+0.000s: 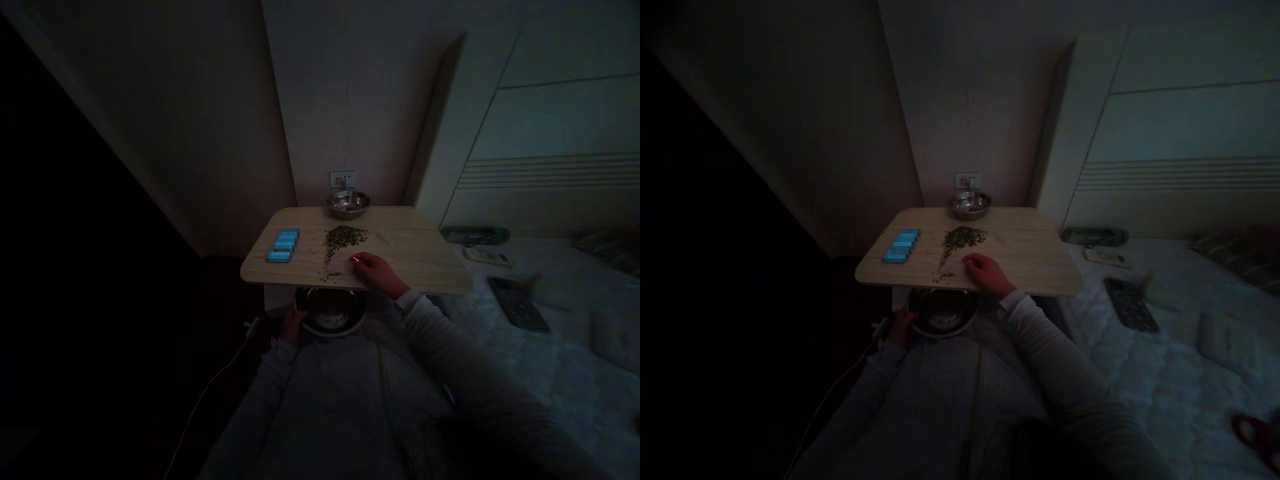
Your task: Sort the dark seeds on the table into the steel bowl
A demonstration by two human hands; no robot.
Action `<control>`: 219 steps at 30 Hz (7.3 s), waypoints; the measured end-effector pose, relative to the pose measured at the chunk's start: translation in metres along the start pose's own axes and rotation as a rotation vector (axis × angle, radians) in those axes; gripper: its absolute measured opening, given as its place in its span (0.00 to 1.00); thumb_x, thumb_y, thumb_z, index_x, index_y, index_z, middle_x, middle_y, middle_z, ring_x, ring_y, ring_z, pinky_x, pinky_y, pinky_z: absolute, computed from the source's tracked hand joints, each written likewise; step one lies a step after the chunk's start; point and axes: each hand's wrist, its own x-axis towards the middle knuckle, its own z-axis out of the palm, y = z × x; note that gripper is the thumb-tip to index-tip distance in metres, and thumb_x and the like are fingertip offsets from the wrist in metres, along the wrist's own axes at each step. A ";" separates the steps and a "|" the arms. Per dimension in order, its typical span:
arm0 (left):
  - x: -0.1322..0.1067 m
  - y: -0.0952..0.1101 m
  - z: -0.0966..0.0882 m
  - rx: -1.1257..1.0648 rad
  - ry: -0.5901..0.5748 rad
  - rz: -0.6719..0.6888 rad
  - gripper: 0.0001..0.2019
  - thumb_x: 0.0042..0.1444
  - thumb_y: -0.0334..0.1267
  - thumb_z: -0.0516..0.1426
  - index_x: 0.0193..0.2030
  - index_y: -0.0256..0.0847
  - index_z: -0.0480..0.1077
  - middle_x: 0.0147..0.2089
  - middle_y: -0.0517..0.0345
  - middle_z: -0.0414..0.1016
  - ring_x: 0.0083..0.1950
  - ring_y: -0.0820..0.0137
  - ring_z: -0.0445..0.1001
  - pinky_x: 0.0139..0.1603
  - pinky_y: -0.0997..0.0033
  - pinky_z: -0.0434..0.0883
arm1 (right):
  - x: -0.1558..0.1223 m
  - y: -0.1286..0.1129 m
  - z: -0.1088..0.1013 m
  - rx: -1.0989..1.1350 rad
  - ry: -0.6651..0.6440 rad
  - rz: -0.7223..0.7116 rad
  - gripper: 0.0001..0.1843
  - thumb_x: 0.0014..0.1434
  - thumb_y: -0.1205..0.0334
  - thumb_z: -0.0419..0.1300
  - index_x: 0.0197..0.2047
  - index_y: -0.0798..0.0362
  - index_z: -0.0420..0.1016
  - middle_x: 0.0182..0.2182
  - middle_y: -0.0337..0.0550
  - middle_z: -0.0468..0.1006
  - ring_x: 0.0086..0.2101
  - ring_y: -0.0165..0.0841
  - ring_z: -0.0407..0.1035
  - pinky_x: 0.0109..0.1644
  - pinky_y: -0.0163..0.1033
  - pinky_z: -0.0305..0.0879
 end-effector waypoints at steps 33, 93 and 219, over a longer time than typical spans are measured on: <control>0.014 -0.019 -0.007 -0.004 -0.055 0.007 0.11 0.37 0.35 0.63 0.31 0.43 0.76 0.31 0.55 0.80 0.47 0.55 0.79 0.49 0.59 0.73 | -0.002 0.001 0.008 0.010 -0.084 -0.068 0.12 0.56 0.63 0.58 0.41 0.53 0.80 0.29 0.39 0.81 0.29 0.30 0.71 0.35 0.33 0.65; 0.017 -0.020 -0.010 0.052 -0.065 0.116 0.08 0.34 0.38 0.63 0.26 0.45 0.73 0.34 0.54 0.80 0.50 0.55 0.76 0.53 0.59 0.70 | 0.003 -0.014 0.030 0.041 -0.080 -0.031 0.13 0.56 0.61 0.59 0.42 0.54 0.81 0.32 0.42 0.82 0.33 0.34 0.72 0.42 0.38 0.66; 0.008 -0.002 -0.013 0.109 -0.163 0.068 0.06 0.34 0.32 0.64 0.23 0.45 0.72 0.32 0.56 0.79 0.48 0.55 0.75 0.54 0.60 0.69 | -0.004 0.009 -0.010 0.061 0.130 0.002 0.10 0.51 0.57 0.55 0.32 0.52 0.75 0.30 0.42 0.79 0.33 0.35 0.69 0.42 0.40 0.64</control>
